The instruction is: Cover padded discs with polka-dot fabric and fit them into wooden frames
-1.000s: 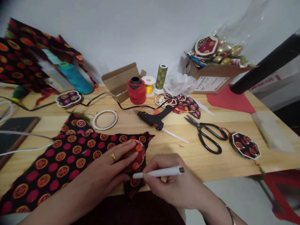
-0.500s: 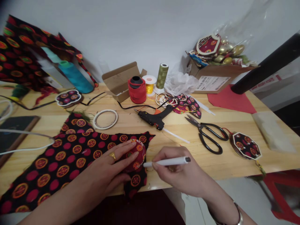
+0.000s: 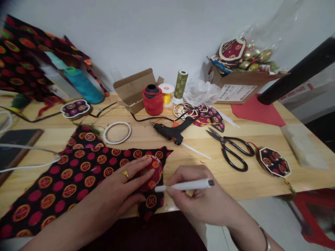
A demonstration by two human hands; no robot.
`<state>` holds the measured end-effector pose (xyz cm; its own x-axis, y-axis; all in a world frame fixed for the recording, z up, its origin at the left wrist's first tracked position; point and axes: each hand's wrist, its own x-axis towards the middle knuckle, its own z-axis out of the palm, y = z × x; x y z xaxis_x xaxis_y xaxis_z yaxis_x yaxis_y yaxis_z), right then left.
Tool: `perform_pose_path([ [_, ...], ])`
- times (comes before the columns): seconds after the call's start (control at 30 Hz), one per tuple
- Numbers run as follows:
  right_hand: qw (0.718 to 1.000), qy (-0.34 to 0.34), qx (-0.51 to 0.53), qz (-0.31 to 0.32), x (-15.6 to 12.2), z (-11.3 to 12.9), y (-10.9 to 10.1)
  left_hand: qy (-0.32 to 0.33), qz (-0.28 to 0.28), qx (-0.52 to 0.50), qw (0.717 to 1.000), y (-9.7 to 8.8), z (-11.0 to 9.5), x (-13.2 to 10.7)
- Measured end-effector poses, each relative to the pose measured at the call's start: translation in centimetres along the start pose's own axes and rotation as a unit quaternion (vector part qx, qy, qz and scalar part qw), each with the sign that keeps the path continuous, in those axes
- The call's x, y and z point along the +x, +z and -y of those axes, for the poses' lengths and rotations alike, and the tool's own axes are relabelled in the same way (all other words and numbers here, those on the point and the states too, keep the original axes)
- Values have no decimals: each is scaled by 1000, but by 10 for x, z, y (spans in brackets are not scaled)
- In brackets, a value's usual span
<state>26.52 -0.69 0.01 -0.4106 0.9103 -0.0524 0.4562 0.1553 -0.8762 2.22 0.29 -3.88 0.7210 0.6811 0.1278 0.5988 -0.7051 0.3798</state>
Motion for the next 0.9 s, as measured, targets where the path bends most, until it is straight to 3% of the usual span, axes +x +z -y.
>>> perform_pose_path([
  [0.13,998,-40,-24,40,-4,3,18,-3,3,9,1000,-1,0,-1],
  [0.3,997,-62,-19,48,-5,0,24,-1,3,11,1000,-3,-1,-1],
  [0.53,997,-46,-56,37,-3,-2,8,2,8,8,1000,-4,-2,1],
  [0.77,999,27,-17,8,4,-13,-7,4,5,2,1000,-2,-2,1],
  [0.9,999,30,0,-10,9,-13,-10,16,-5,6,1000,-2,-2,0],
])
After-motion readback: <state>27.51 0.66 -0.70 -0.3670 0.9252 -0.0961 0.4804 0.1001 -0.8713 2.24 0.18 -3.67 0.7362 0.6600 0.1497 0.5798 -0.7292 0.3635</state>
